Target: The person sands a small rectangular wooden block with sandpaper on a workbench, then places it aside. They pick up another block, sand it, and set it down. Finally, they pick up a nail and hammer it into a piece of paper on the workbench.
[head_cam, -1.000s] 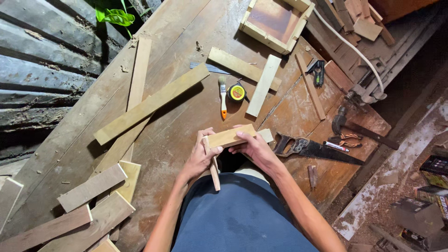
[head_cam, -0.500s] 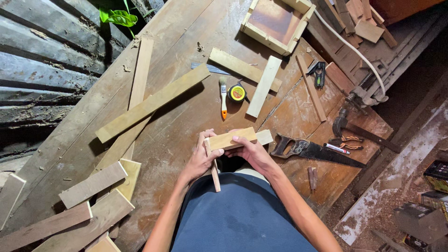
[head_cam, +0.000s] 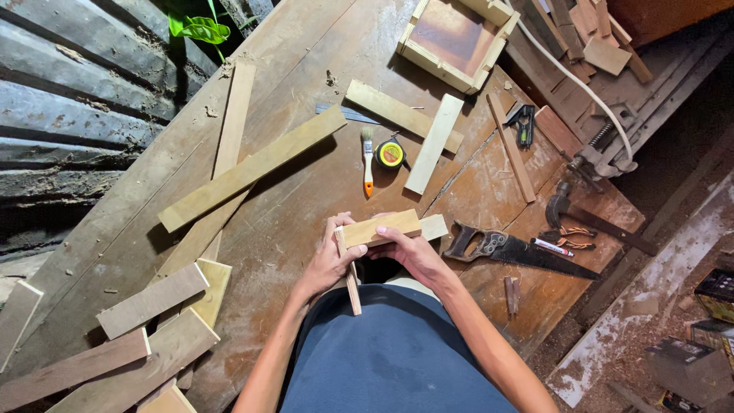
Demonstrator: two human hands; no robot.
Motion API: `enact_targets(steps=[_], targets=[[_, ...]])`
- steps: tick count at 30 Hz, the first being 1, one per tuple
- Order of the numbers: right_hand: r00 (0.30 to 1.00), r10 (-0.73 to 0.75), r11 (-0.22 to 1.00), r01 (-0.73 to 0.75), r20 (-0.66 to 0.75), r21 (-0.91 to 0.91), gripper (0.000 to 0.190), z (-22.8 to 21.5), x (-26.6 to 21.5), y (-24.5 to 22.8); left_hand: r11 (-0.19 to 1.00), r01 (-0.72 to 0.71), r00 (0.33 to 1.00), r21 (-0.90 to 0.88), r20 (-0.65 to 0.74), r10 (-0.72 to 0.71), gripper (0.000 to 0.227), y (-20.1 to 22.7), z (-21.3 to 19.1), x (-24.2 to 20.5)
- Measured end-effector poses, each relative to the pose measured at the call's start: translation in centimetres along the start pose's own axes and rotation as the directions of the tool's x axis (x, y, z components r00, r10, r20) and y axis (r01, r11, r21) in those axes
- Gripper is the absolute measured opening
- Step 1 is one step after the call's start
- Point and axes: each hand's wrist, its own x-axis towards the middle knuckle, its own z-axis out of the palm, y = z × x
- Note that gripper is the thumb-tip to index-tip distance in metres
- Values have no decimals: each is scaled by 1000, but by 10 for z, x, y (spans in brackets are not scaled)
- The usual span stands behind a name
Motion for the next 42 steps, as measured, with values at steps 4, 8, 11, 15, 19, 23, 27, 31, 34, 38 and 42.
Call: enact_targets(steps=[4,8,11,15,19,23,27,31,34,38,42], targets=[[1000,9,1000,-9,-10,-13,42,2,0,1,1000,-21,1000,12,8,21,55,-3,-1,0],[1000,3,1000,-3,-1,-7,41,2,-2,4,999,-29,999,-12,29,30,56,-5,-1,-2],[1000,-1,1000,1,5,-7,40,2,-2,3,999,-36,998,-16,50,37,56,-5,-1,0],[1000,2,1000,-2,22,-2,41,6,-4,3,999,-4,998,-39,65,6,59,-3,-5,-4],[999,34,995,-30,42,-100,47,10,-7,4,998,14,997,-64,72,-9,57,-2,-12,-11],[998,20,969,-4,62,-246,54,17,-5,8,992,64,996,-109,66,-57,57,-2,-17,-14],[999,42,971,-34,30,-236,58,20,-5,10,985,3,998,-175,69,9,60,-5,-17,-15],[1000,30,985,-30,-2,-172,62,17,-6,5,989,-29,997,-147,69,40,61,-8,-18,-15],[1000,-2,981,6,21,-195,63,14,-8,0,989,1,997,-148,71,9,62,-9,-19,-17],[999,-30,972,37,35,-231,64,9,-10,-4,992,10,997,-128,72,0,61,-11,-20,-15],[1000,-15,983,12,-14,-184,64,5,-12,-1,994,-34,998,-103,58,40,60,-12,-17,-15]])
